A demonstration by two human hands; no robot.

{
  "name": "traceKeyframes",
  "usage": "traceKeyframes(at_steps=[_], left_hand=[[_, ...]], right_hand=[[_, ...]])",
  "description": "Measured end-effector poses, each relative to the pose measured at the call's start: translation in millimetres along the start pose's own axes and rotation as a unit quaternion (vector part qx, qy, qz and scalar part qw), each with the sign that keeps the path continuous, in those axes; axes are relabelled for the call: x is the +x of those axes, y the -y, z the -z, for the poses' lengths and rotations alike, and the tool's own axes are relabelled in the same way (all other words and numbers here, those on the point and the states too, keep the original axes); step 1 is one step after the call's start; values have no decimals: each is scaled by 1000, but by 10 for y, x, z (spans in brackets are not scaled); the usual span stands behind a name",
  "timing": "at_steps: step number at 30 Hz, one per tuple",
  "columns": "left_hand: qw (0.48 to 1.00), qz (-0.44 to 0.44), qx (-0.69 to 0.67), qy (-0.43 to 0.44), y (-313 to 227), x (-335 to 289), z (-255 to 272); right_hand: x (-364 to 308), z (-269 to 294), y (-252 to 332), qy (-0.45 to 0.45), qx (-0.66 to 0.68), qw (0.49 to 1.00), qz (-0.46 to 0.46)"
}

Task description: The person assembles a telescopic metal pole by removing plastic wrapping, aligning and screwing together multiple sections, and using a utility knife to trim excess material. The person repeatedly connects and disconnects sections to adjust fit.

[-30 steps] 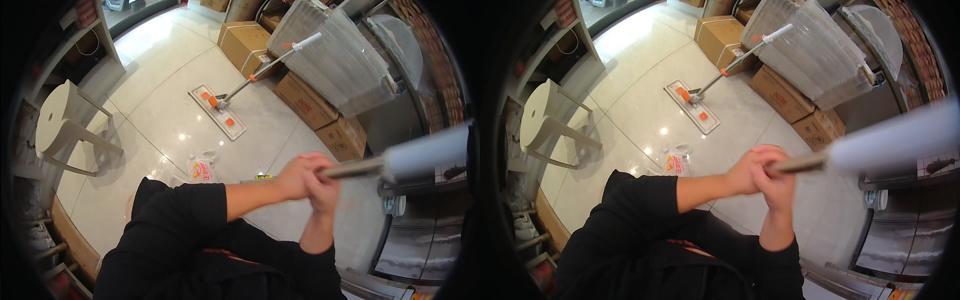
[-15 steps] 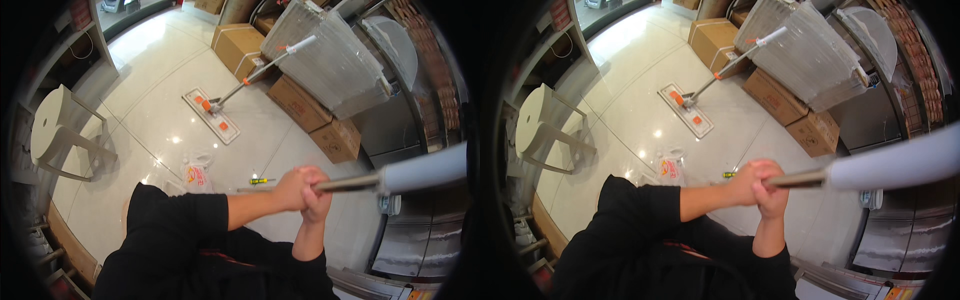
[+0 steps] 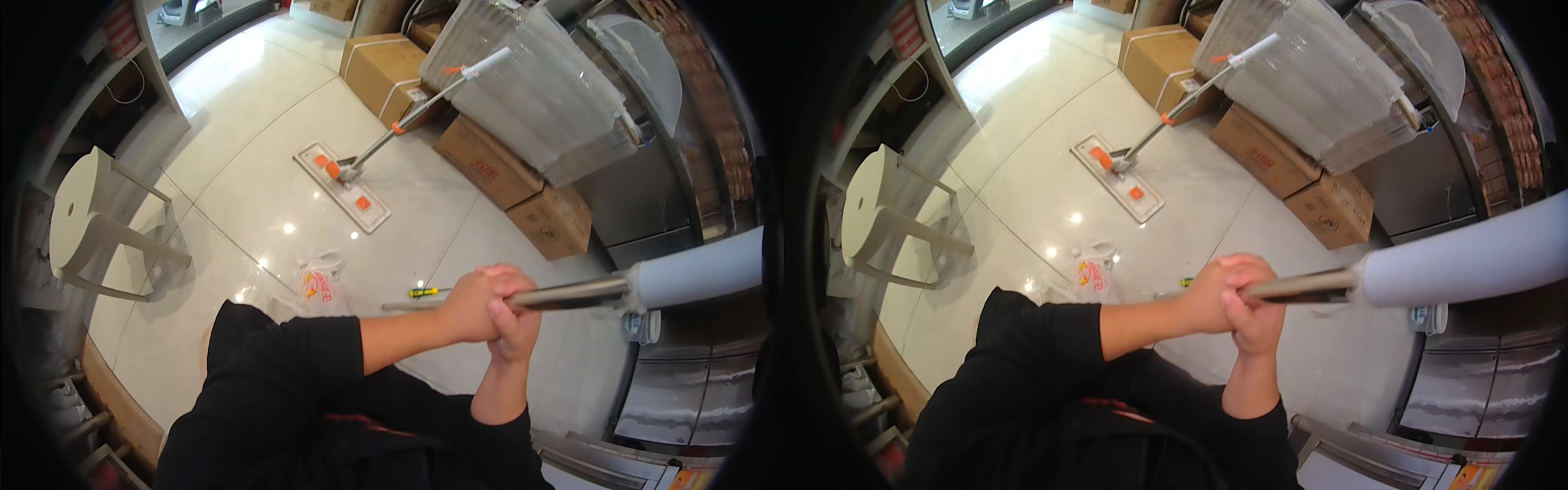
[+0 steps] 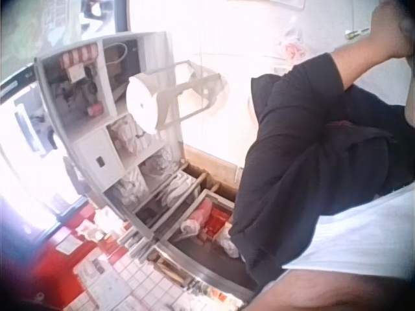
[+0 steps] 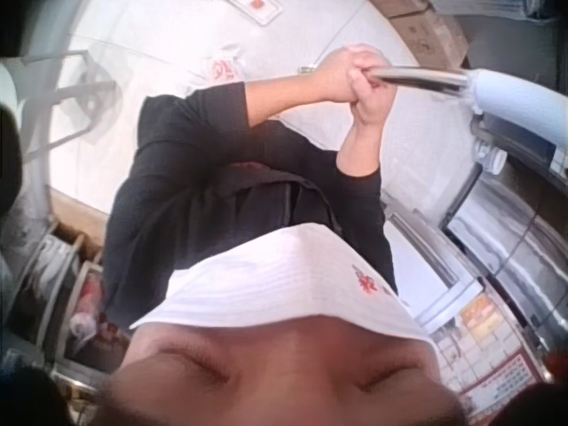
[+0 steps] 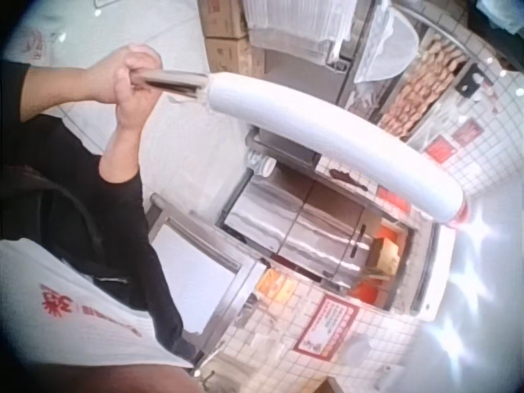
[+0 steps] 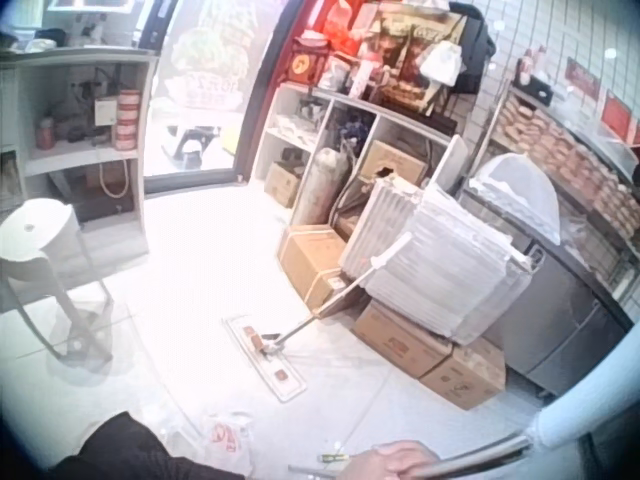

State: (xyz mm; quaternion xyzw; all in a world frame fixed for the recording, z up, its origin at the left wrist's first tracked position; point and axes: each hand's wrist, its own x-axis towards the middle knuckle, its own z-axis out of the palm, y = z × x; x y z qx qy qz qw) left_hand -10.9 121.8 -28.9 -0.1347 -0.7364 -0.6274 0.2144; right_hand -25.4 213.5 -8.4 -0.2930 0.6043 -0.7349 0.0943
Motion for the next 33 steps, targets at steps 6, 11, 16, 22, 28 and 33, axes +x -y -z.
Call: traceKeyframes(at_steps=[6, 11, 16, 22, 28, 33], left_hand=[[999, -42, 0, -4, -134, 195, -76], [999, -5, -17, 30, -80, 104, 4], [999, 6, -4, 50, -21, 28, 76], [999, -23, -14, 47, -183, 268, 13], [999, 18, -32, 36, 170, -134, 71], [994, -36, -93, 44, 352, 18, 64]], right_hand=[[66, 164, 256, -35, 16, 998, -55], [61, 49, 42, -31, -49, 996, -61], [-3, 8, -41, -39, -19, 999, -12], [209, 4, 488, -60, -1, 998, 17], [-50, -68, -162, 8, -73, 997, 8], [89, 237, -123, 53, -149, 986, -56]])
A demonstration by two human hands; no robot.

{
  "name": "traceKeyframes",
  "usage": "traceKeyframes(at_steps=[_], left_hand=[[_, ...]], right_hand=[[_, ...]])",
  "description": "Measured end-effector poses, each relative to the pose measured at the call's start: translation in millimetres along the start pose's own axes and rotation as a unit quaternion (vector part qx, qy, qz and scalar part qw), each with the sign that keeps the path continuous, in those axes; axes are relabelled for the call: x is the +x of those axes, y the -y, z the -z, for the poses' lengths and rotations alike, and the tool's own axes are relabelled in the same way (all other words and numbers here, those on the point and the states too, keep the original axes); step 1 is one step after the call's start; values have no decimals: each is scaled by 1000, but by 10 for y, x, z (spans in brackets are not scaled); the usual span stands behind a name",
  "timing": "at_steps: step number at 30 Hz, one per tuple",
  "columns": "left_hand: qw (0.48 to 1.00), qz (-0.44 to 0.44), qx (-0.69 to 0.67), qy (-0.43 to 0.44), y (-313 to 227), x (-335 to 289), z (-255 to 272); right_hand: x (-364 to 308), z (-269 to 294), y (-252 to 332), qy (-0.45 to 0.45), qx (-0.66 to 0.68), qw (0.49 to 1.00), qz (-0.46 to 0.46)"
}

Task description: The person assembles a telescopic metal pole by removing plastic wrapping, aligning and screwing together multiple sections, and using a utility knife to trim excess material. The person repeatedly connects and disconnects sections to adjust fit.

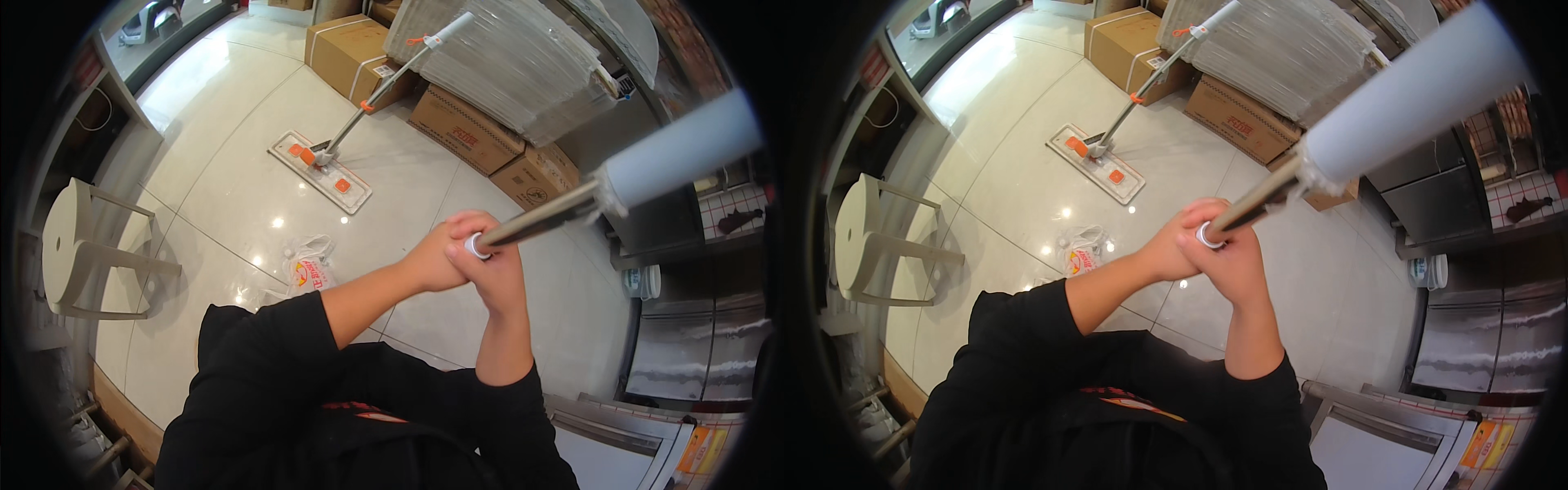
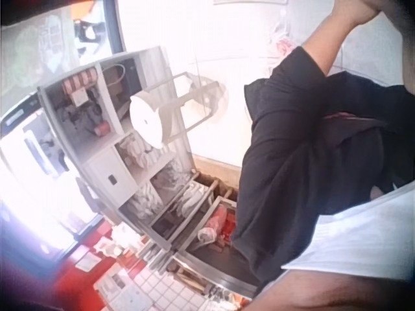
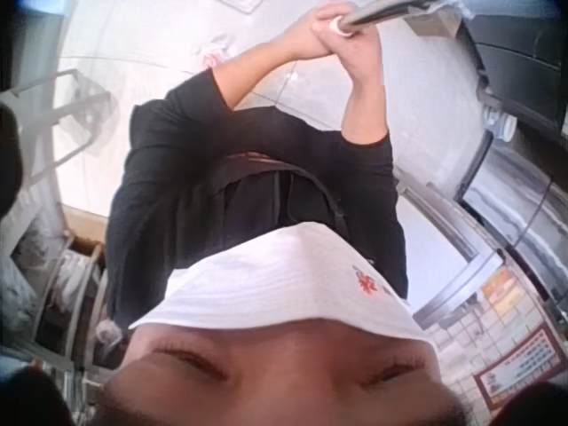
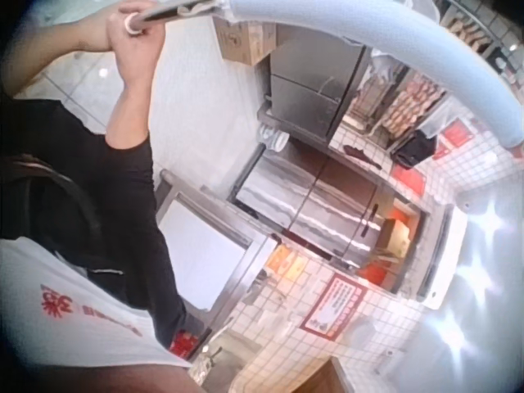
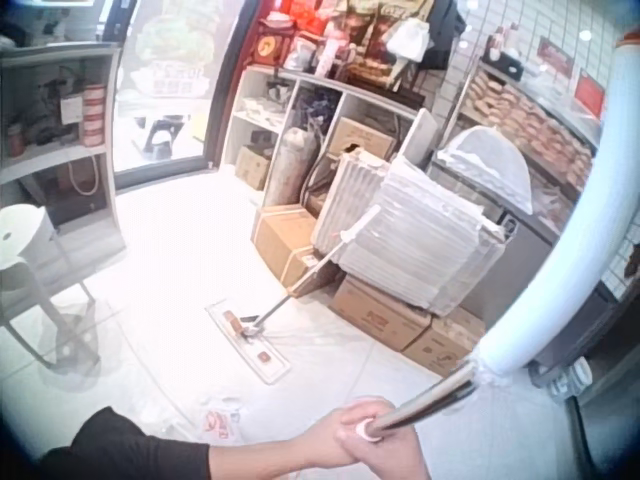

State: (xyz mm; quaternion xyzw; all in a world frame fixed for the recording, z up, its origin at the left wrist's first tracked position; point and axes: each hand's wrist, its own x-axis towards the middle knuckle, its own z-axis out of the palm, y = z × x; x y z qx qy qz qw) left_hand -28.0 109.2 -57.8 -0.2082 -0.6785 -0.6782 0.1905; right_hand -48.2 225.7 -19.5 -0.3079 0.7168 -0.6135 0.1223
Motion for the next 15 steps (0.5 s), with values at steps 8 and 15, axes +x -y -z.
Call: traceKeyframes(at_steps=[8, 15], left_hand=[[935, 306, 50, 171, 337, -278, 201], [917, 327, -71, 215, 155, -274, 83]], right_hand=[[250, 61, 127, 62, 112, 991, -37], [387, 348, 100, 272, 400, 874, 55]])
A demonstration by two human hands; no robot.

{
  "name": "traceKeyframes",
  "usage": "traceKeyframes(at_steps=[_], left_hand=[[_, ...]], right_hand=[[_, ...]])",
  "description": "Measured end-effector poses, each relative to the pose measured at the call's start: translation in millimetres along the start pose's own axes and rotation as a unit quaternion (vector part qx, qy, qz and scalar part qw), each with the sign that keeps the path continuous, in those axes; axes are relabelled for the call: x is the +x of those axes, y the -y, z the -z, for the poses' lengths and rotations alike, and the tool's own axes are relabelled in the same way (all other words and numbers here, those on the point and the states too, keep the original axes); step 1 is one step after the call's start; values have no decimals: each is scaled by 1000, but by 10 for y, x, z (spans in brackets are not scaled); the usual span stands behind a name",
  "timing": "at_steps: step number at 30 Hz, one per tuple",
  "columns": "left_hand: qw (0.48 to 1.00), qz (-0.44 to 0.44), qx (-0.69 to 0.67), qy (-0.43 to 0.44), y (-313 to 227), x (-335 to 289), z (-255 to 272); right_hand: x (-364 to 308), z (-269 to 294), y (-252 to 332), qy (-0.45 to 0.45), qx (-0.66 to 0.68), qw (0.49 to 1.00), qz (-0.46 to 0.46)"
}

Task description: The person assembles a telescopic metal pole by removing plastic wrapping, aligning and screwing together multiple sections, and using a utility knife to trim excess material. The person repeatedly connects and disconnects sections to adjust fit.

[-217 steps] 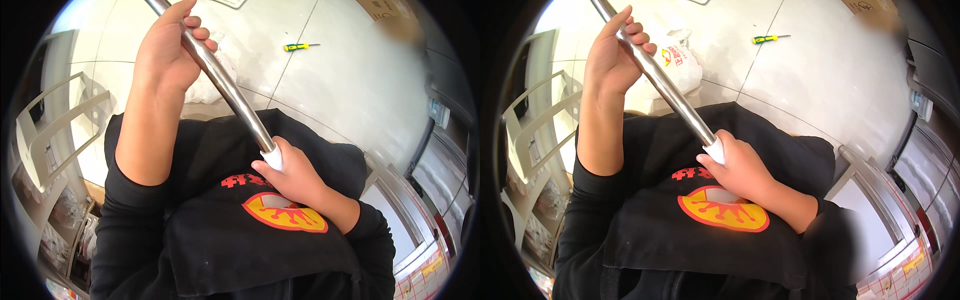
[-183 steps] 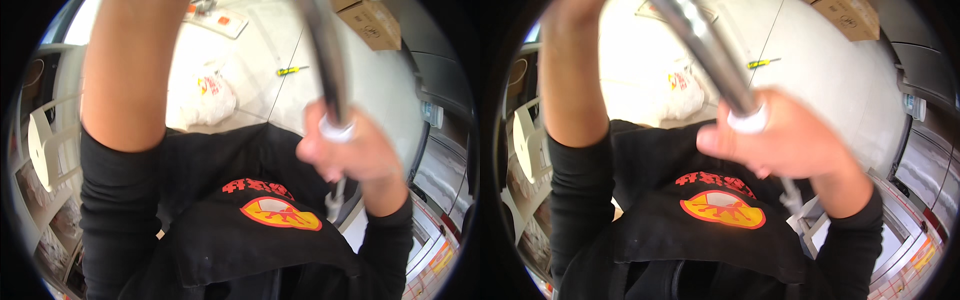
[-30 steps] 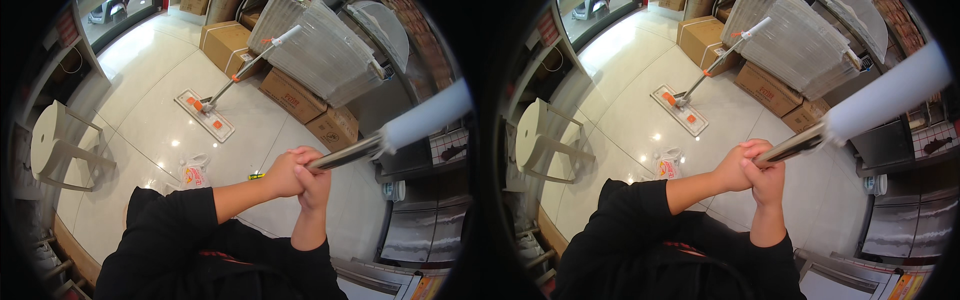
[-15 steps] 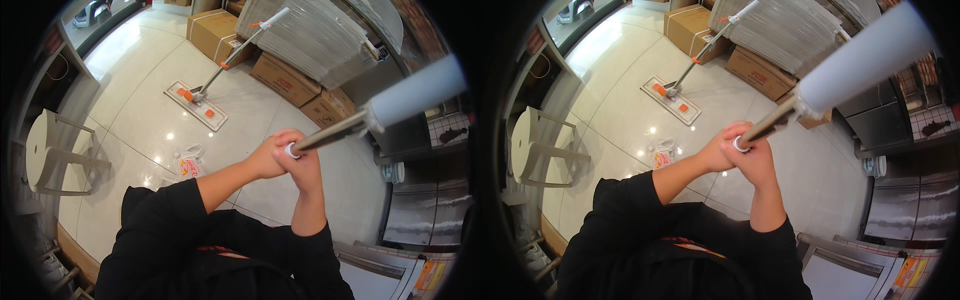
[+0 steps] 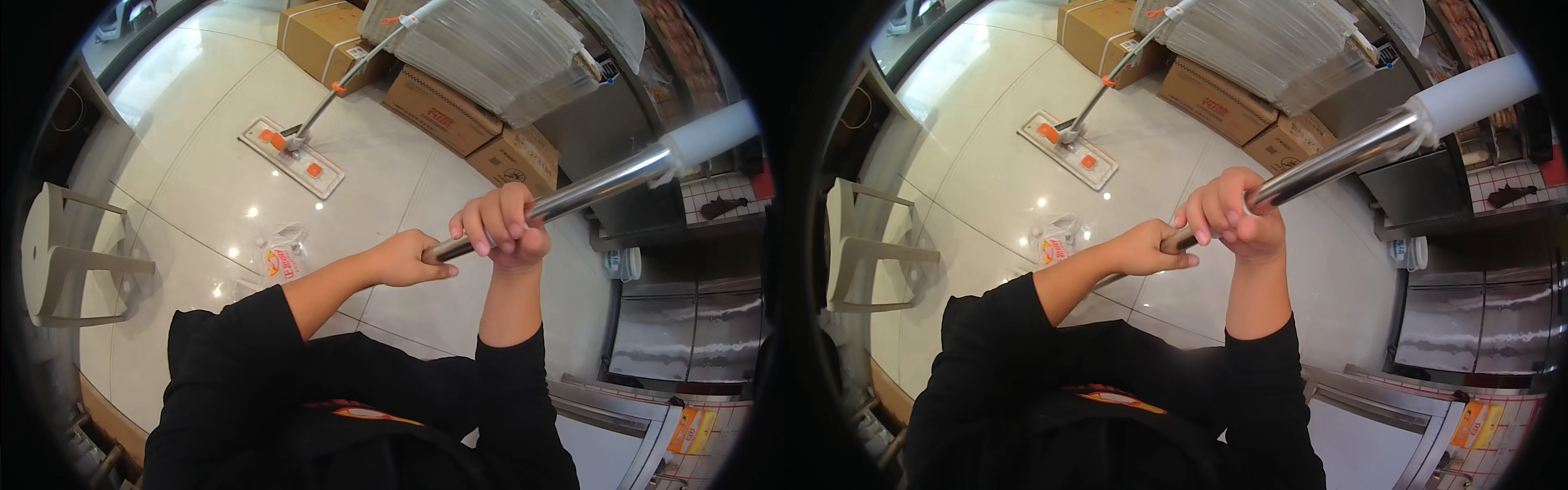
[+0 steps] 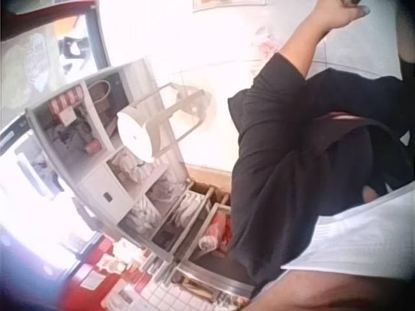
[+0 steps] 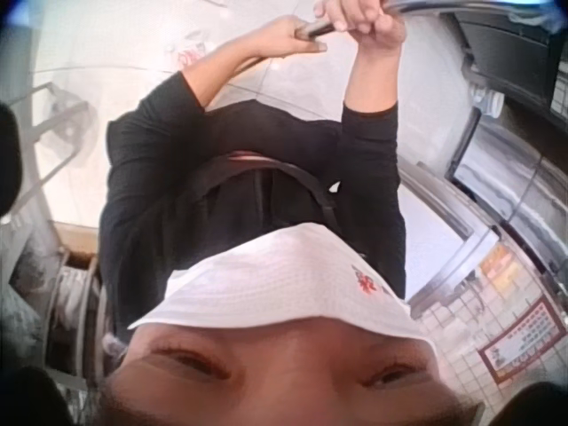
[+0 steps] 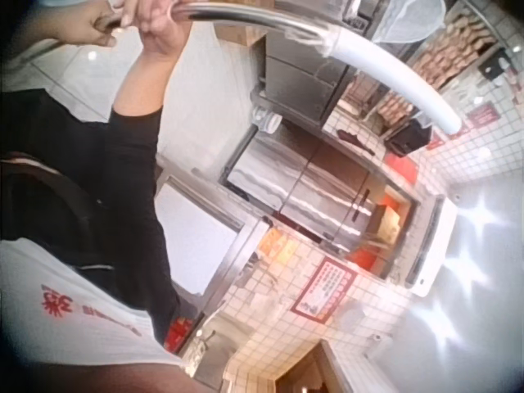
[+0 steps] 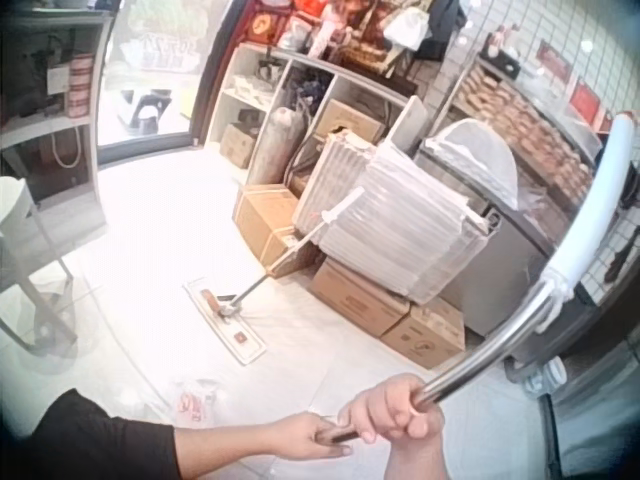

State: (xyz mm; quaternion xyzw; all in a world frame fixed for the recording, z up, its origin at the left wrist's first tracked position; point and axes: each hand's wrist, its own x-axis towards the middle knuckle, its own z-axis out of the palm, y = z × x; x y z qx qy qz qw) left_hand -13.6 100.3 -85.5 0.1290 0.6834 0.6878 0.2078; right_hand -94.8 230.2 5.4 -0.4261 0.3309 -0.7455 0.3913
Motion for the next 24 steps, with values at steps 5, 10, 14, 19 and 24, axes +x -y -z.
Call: traceKeyframes(at_steps=[5, 10, 14, 19, 24], left_hand=[[983, 44, -135, 118, -419, -40, -127], [997, 31, -40, -56, -585, -182, -317], [994, 49, -44, -90, -543, -300, -450], [991, 55, -48, -115, -320, -369, -540], [991, 45, -28, -120, -223, -310, -563]], right_hand=[[115, -68, 189, 66, 75, 995, 26], [-14, -410, 264, -160, -112, 980, 27], [-68, -658, 126, -276, -144, 948, 70], [-125, -803, -95, -388, -178, 901, 74], [-219, -842, -191, -448, -219, 860, 110]])
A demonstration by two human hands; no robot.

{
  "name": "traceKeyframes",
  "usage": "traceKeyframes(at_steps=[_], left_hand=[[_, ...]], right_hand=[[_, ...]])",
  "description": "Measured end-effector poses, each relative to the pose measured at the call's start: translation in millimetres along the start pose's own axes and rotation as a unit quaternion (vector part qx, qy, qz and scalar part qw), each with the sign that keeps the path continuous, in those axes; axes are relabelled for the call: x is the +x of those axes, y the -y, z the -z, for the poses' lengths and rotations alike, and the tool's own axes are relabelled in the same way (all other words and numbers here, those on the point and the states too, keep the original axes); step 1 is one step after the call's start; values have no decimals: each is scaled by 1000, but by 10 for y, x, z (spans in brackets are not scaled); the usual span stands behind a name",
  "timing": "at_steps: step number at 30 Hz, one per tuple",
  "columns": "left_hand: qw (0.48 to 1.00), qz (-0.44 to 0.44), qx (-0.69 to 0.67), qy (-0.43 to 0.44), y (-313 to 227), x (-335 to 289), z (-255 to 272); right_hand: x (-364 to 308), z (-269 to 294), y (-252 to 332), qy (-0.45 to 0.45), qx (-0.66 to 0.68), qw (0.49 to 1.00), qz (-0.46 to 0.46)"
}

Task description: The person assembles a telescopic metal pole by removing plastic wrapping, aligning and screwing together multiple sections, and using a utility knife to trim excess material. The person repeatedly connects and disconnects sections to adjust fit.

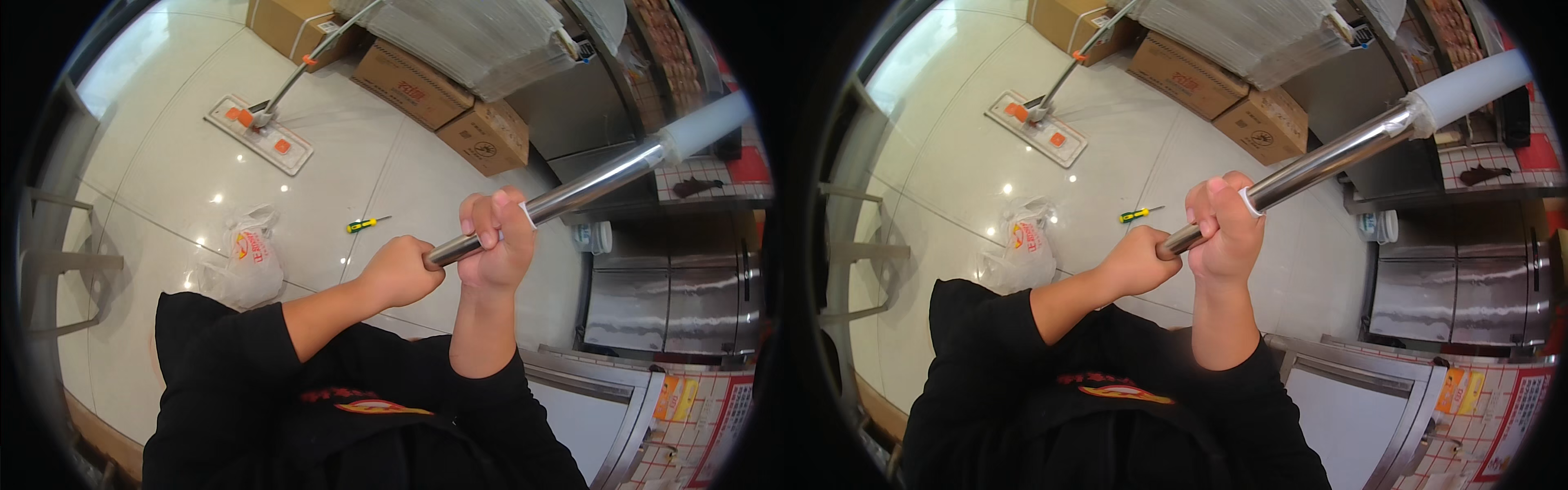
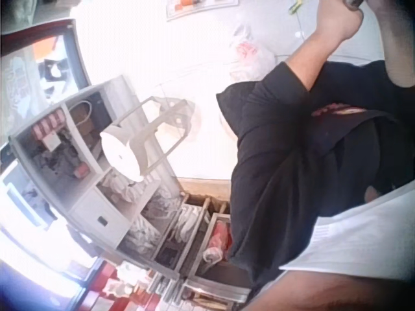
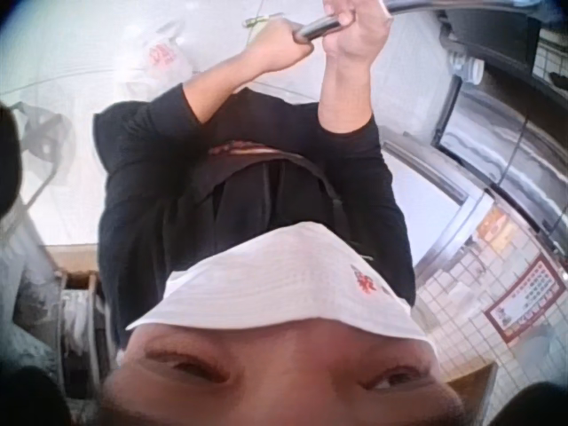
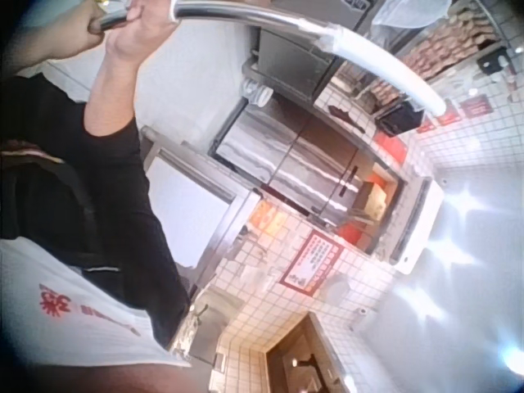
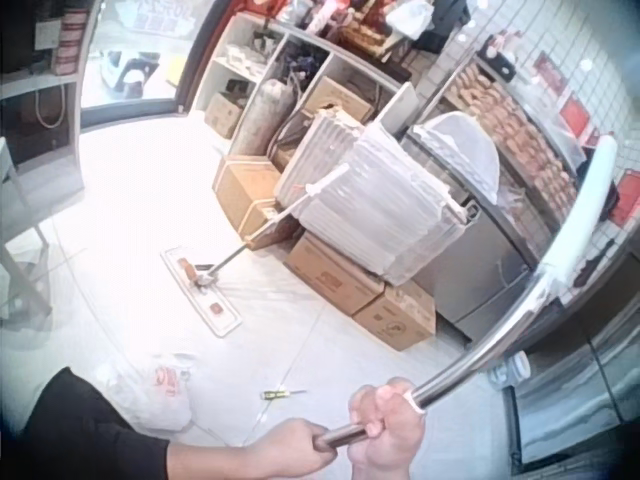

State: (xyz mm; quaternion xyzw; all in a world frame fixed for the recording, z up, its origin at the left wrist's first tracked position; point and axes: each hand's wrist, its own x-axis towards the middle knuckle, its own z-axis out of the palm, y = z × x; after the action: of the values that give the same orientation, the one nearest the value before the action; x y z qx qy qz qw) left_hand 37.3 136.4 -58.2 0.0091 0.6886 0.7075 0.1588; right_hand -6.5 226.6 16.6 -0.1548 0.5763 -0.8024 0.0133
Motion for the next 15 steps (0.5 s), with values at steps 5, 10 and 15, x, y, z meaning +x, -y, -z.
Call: traceKeyframes(at_steps=[5, 10, 15], left_hand=[[988, -9, -65, 140, -110, -6, 162], [936, 8, -125, 327, -163, -123, 295], [962, -50, -118, 240, -169, -226, 269]], right_hand=[[194, -29, 247, 194, 50, 976, -87], [541, -156, 494, 554, 289, 759, -183], [436, -384, 612, 526, 231, 799, -176]])
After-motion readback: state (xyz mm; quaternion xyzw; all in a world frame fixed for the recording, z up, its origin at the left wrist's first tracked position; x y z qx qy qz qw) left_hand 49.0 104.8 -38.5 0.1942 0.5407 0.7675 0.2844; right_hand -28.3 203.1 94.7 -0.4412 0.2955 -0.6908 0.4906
